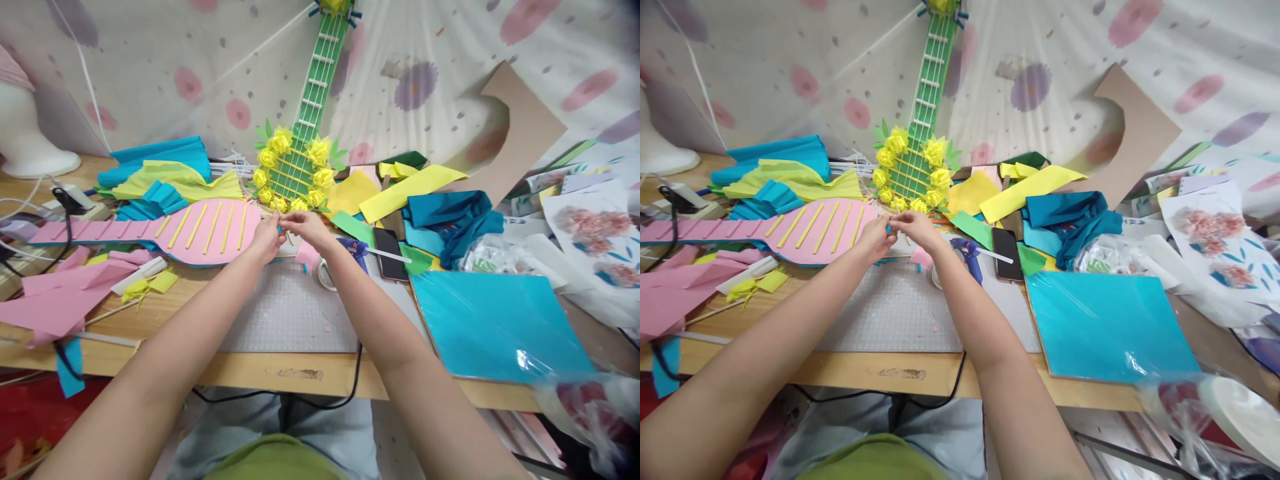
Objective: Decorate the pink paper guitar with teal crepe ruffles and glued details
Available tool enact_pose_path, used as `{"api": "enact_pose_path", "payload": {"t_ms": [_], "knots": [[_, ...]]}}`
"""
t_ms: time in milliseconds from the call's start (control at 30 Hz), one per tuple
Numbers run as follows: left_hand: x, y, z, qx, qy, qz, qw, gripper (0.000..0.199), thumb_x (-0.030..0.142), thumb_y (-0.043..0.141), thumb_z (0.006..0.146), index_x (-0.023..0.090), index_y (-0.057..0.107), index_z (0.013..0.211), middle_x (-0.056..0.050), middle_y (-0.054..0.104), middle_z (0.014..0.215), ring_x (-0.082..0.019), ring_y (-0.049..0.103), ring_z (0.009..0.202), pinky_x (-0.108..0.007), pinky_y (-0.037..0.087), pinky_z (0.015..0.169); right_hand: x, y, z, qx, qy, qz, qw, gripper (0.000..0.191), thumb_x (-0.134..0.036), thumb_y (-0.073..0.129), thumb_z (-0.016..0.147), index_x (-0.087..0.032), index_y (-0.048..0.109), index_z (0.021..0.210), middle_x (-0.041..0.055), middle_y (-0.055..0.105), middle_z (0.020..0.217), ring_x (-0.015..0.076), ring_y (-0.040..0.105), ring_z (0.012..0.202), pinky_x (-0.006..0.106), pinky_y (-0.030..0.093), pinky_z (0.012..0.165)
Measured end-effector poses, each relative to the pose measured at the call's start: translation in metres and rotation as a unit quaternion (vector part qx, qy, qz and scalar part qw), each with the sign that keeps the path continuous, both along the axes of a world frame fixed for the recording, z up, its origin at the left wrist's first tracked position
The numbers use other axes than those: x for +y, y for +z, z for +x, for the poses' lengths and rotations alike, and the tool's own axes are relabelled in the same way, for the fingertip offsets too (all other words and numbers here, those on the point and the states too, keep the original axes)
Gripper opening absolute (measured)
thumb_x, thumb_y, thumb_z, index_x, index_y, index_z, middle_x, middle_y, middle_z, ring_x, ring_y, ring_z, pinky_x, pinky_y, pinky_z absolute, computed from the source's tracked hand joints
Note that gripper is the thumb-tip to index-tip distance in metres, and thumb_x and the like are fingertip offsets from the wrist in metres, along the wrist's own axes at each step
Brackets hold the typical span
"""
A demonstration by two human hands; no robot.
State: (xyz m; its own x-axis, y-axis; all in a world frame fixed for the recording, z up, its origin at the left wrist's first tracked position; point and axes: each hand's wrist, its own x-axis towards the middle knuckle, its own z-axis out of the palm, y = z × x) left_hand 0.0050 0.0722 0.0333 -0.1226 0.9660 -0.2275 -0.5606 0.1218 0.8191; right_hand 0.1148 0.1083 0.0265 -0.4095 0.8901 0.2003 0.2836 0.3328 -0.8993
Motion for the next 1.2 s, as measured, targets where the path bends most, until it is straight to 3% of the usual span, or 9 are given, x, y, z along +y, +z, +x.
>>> {"api": "enact_pose_path", "payload": {"t_ms": [67,133,200,300,500,667,800,933,1200], "knots": [[0.004,0.003,-0.001,-0.006,0.032,-0.016,0.999,0.022,0.012,0.034,0.087,0.012,0.048,0.070,0.006,0.034,0.047,-0.001,0.027,0.033,-0.012,0.017,0.032,0.008,-0.004,0.006,-0.038,-0.104,-0.009,0.994,0.021,-0.028,0.053,0.075,-0.014,0.060,0.089,0.0036,0.065,0.083,0.0103,0.057,0.068,0.023,0.044,0.064],[0.006,0.006,-0.006,-0.008,0.030,-0.019,0.999,0.023,0.009,0.033,0.087,0.011,0.050,0.072,0.005,0.036,0.049,-0.001,0.027,0.033,-0.012,0.017,0.031,0.017,-0.013,0.008,-0.168,-0.188,0.009,0.968,0.017,-0.023,0.052,0.077,-0.013,0.061,0.087,0.0065,0.065,0.089,0.0131,0.059,0.076,0.025,0.044,0.070],[0.004,0.006,-0.012,-0.003,0.016,-0.011,1.000,0.022,0.009,0.033,0.086,0.010,0.052,0.074,0.004,0.040,0.052,-0.001,0.029,0.034,-0.012,0.016,0.031,0.023,-0.024,0.006,-0.300,-0.201,0.030,0.932,0.015,-0.021,0.053,0.076,-0.013,0.062,0.085,0.0091,0.066,0.091,0.0169,0.060,0.084,0.027,0.043,0.075],[-0.003,0.006,-0.022,0.007,0.001,-0.008,1.000,0.023,0.010,0.033,0.087,0.011,0.052,0.074,0.004,0.038,0.051,-0.001,0.032,0.035,-0.012,0.015,0.030,0.025,-0.037,-0.002,-0.358,-0.185,0.035,0.915,0.016,-0.019,0.058,0.073,-0.011,0.062,0.086,0.0139,0.065,0.094,0.0216,0.059,0.089,0.030,0.043,0.077],[-0.011,0.004,-0.030,0.039,-0.019,-0.085,0.995,0.027,0.023,0.040,0.086,0.016,0.040,0.060,0.010,0.017,0.040,-0.001,0.013,0.028,-0.013,0.006,0.029,0.017,-0.031,-0.011,-0.330,-0.185,0.043,0.925,0.016,-0.021,0.050,0.079,-0.012,0.061,0.087,0.0114,0.064,0.091,0.0186,0.058,0.084,0.028,0.042,0.073],[-0.010,0.000,-0.015,-0.007,-0.070,-0.086,0.994,0.030,0.036,0.045,0.083,0.016,0.042,0.062,0.007,0.031,0.042,-0.003,0.027,0.030,-0.012,0.012,0.029,-0.012,-0.008,-0.017,-0.133,-0.111,0.084,0.981,0.018,-0.030,0.054,0.077,-0.014,0.063,0.076,0.0011,0.058,0.072,0.0108,0.052,0.066,0.022,0.039,0.061],[-0.011,-0.005,-0.006,-0.019,-0.045,-0.086,0.995,0.022,0.022,0.048,0.080,0.015,0.044,0.060,0.005,0.037,0.043,-0.003,0.026,0.028,-0.013,0.011,0.027,-0.036,-0.003,-0.018,-0.146,-0.069,0.186,0.969,0.014,-0.020,0.055,0.074,-0.018,0.068,0.075,0.0007,0.055,0.076,0.0116,0.050,0.073,0.023,0.038,0.068],[-0.013,-0.006,-0.008,-0.042,-0.018,-0.125,0.991,0.022,0.008,0.042,0.076,0.015,0.042,0.055,0.006,0.032,0.039,-0.002,0.021,0.025,-0.014,0.009,0.027,-0.049,-0.005,-0.014,-0.178,-0.001,0.207,0.962,0.018,-0.021,0.052,0.078,-0.021,0.070,0.082,0.0017,0.055,0.081,0.0117,0.051,0.080,0.024,0.039,0.075],[-0.014,0.007,-0.002,-0.136,-0.047,-0.161,0.976,0.021,0.003,0.033,0.075,0.014,0.048,0.065,-0.001,0.048,0.049,-0.009,0.047,0.040,-0.018,0.040,0.037,-0.067,-0.001,-0.005,-0.187,-0.018,0.262,0.947,0.022,-0.031,0.053,0.080,-0.021,0.066,0.095,0.0063,0.050,0.095,0.0163,0.046,0.092,0.030,0.039,0.081]]}}
